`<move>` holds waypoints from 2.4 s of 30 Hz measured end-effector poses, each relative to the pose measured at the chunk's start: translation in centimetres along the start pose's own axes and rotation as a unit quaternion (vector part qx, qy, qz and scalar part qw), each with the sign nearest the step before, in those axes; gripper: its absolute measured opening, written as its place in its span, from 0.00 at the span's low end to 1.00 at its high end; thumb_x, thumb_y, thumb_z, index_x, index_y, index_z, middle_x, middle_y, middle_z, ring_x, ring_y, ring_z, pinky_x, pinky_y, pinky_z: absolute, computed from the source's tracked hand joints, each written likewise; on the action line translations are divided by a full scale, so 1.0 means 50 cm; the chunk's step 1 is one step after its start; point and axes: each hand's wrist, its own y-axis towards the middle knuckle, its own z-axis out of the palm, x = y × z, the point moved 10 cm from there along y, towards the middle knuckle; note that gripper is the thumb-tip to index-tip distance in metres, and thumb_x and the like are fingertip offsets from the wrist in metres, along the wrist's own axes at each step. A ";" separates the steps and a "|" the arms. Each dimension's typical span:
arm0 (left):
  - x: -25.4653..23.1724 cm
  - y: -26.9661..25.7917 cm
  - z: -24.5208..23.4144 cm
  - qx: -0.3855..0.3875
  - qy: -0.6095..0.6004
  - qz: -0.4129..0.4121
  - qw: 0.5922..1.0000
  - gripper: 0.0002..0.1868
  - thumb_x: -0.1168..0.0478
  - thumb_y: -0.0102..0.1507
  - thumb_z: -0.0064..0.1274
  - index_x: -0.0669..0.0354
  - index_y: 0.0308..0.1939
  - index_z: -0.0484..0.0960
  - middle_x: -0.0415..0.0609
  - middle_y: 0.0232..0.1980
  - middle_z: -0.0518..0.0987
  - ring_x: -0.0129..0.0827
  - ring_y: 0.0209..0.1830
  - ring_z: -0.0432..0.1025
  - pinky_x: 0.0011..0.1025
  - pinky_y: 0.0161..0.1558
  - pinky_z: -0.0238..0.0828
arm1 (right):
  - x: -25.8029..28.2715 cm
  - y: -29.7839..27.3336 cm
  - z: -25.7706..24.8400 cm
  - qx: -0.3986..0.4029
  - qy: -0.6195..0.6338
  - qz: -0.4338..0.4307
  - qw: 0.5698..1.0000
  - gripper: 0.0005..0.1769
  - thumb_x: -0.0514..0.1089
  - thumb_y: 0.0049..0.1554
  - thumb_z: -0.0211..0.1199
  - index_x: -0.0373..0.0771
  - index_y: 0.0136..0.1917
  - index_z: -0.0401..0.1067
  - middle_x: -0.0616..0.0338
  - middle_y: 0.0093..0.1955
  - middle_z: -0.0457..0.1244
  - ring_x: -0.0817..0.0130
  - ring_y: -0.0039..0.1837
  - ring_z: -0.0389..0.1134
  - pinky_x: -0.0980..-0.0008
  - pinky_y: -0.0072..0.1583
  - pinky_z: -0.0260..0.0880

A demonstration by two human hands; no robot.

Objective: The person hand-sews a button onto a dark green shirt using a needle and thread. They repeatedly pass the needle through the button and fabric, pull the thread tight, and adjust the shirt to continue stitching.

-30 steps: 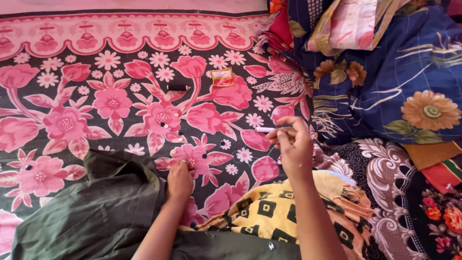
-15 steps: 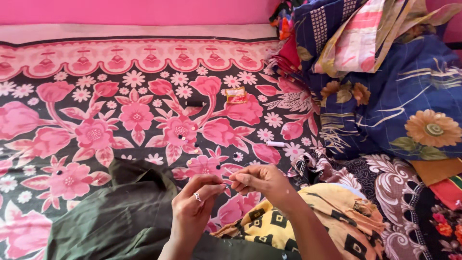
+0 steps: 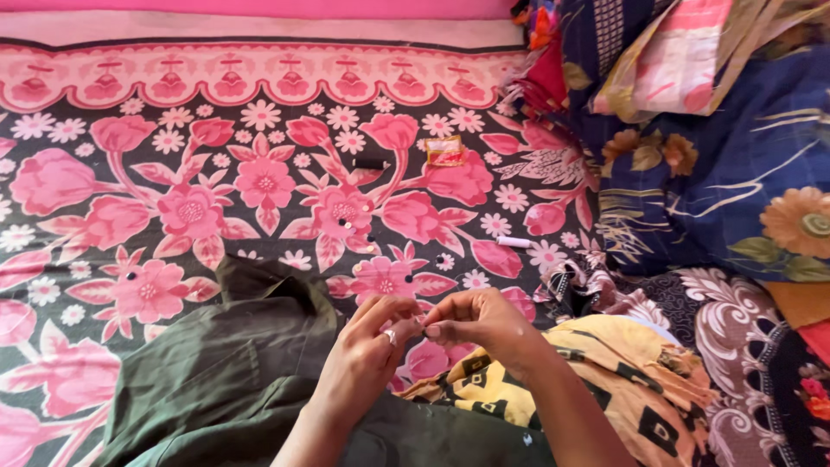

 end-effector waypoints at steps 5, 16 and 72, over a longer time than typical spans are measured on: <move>0.144 -0.029 -0.006 0.152 0.043 -0.155 0.975 0.17 0.57 0.54 0.68 0.62 0.42 0.84 0.54 0.44 0.81 0.47 0.46 0.76 0.39 0.46 0.73 | -0.027 0.019 -0.058 -0.090 -0.081 0.018 0.992 0.11 0.40 0.52 0.71 0.32 0.48 0.80 0.62 0.40 0.72 0.76 0.43 0.71 0.74 0.49 0.72; 0.261 -0.206 -0.009 0.396 -0.088 -0.333 0.852 0.18 0.54 0.53 0.70 0.62 0.40 0.85 0.49 0.34 0.83 0.29 0.37 0.74 0.28 0.44 0.70 | -0.047 0.025 -0.001 -0.060 -0.063 0.004 0.996 0.09 0.39 0.53 0.71 0.32 0.45 0.79 0.62 0.39 0.71 0.76 0.43 0.71 0.75 0.51 0.73; 0.004 -0.213 -0.156 -0.060 0.246 0.098 0.963 0.03 0.70 0.52 0.59 0.65 0.30 0.85 0.34 0.23 0.74 0.17 0.15 0.54 0.20 0.20 0.49 | -0.034 -0.051 0.115 -0.309 -0.035 -0.183 0.932 0.03 0.31 0.59 0.64 0.28 0.48 0.74 0.59 0.47 0.66 0.79 0.45 0.65 0.80 0.48 0.65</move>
